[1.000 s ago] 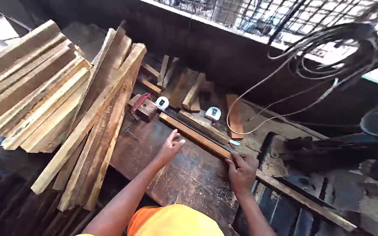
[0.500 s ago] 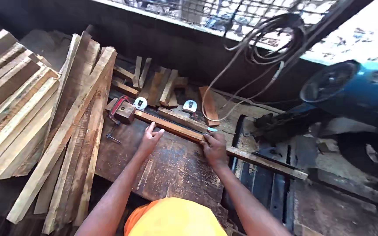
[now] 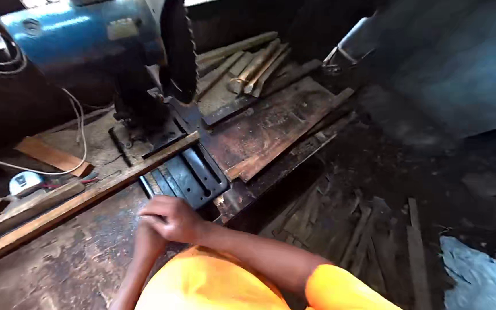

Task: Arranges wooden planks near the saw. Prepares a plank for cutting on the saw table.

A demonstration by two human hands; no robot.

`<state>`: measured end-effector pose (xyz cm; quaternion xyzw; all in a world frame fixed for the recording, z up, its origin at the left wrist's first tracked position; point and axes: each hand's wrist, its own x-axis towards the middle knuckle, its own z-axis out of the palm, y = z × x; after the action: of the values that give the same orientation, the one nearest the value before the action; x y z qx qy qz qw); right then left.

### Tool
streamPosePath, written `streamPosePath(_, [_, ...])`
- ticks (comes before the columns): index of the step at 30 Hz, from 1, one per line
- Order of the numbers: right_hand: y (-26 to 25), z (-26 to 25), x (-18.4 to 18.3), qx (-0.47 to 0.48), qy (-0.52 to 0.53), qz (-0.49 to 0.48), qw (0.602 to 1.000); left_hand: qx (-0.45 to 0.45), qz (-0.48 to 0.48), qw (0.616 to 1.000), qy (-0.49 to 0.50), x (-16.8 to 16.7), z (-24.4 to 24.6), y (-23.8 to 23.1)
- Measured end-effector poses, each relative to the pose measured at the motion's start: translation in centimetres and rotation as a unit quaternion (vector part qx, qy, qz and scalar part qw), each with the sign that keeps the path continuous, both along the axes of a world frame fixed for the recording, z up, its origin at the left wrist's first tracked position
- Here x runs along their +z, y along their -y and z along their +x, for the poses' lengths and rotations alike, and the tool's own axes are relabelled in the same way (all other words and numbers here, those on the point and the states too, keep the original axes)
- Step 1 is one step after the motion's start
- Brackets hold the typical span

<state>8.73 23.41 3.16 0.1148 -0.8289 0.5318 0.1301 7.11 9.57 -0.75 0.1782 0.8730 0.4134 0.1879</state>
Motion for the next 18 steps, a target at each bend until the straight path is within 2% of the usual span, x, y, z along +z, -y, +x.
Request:
streamPosePath(3, [-7.5, 7.4, -0.8, -0.113, 0.087, -0.019, 0.990, -0.185, 0.046, 0.980, -0.056, -1.3, -0.3, -8.0])
streamPosePath(4, [-9.5, 9.3, -1.1, -0.159, 0.113, -0.017, 0.981, -0.220, 0.047, 0.972, -0.075, -1.5, -0.3, -10.7])
streamPosePath(7, [-14.4, 13.5, -1.4, -0.279, 0.146, -0.016, 0.949, -0.270, 0.017, 0.956, -0.116, -0.7, 0.5, -18.5])
streamPosePath(10, [-17.2, 15.8, -0.9, -0.364, 0.136, -0.057, 0.920, -0.279, -0.019, 0.947, -0.158, -1.1, 0.8, -23.7])
streamPosePath(12, [-18.3, 16.9, -0.4, -0.410, 0.131, -0.104, 0.897, -0.273, -0.005, 0.945, -0.179, -1.9, 0.6, -25.2])
streamPosePath(14, [-19.1, 17.9, -0.1, -0.442, 0.125, -0.161, 0.874, -0.270, 0.048, 0.945, -0.177, -1.8, 0.3, -25.3])
streamPosePath(18, [-19.8, 18.3, -0.4, -0.468, 0.171, -0.279, 0.821, -0.251, 0.106, 0.948, -0.165, -0.4, -0.3, -20.8])
